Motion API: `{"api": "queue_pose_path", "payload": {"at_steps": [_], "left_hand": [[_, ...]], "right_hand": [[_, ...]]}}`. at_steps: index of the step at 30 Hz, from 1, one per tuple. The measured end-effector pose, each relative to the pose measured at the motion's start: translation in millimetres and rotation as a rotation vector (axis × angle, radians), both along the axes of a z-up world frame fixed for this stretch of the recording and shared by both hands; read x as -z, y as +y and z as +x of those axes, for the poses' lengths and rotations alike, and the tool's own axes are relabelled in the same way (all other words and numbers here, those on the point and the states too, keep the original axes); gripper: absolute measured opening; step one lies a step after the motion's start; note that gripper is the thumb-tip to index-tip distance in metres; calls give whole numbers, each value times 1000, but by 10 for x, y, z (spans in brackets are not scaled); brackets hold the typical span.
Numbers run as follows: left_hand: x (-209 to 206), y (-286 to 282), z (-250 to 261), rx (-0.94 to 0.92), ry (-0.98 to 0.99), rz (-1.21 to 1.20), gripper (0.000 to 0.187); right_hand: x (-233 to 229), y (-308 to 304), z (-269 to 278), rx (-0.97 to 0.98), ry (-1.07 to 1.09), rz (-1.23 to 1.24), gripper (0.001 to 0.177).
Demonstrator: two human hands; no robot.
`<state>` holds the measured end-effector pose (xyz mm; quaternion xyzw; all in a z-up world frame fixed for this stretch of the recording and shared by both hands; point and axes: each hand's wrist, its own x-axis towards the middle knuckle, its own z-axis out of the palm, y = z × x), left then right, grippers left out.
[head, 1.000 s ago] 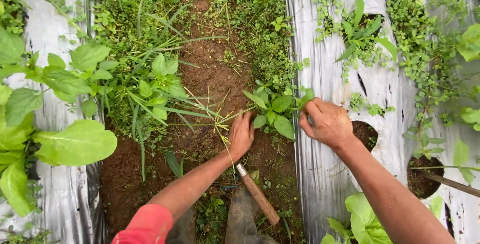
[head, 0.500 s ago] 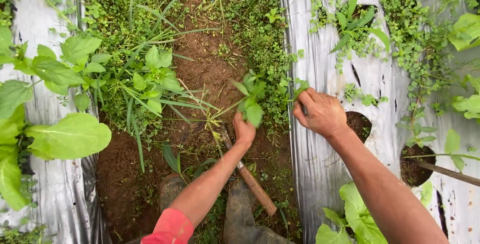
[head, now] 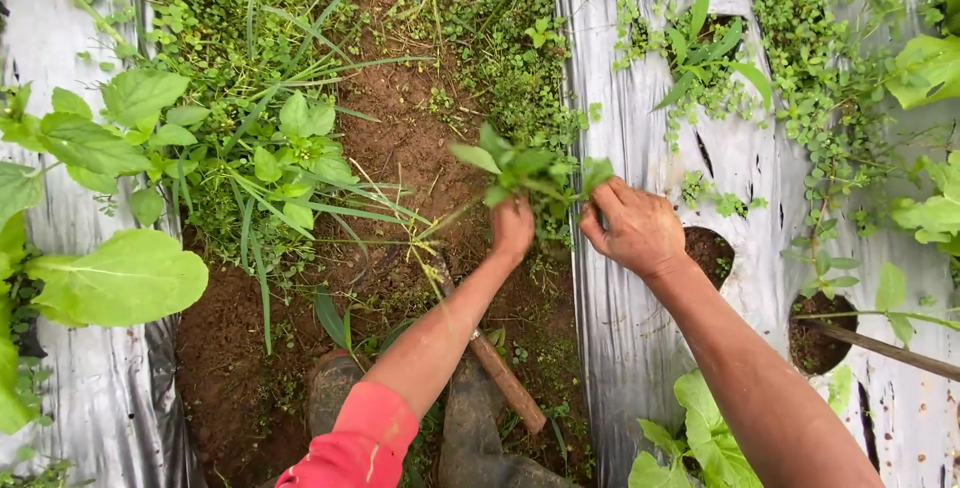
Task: The person uses a hand hoe to loosen the soil and remove weeds from the ground between rows of plants. They also pull weeds by hand and clear debris from around the base of the crops.
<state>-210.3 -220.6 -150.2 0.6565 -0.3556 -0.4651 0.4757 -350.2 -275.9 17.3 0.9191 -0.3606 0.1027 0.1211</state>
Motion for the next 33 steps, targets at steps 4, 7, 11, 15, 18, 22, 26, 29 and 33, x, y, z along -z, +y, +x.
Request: {"api": "queue_pose_path", "payload": {"at_steps": [4, 7, 11, 15, 18, 22, 26, 29, 33], "left_hand": [[-377, 14, 49, -300, 272, 272, 49], [-932, 306, 49, -471, 433, 481, 63], [-583, 972, 1, -261, 158, 367, 47], [-748, 768, -62, -45, 52, 196, 55], [-862, 306, -179, 4, -57, 121, 82], [-636, -64, -360, -189, -137, -7, 49], [470, -155, -602, -391, 414, 356, 46], [134, -9, -335, -461, 557, 489, 51], [-229, 680, 28, -601, 398, 528, 61]], "right_hand": [[-13, 9, 20, 14, -23, -18, 17], [38, -19, -47, 33, -36, -2, 16], [8, 4, -19, 37, -37, -19, 17], [11, 12, -5, 45, -33, -25, 17], [84, -6, -83, 66, -29, -19, 14], [97, -7, -70, 94, -17, -32, 18], [64, 32, -58, 95, -15, 0, 14], [68, -6, -71, 105, 26, -18, 13], [31, 20, -51, 94, 26, 41, 13]]}}
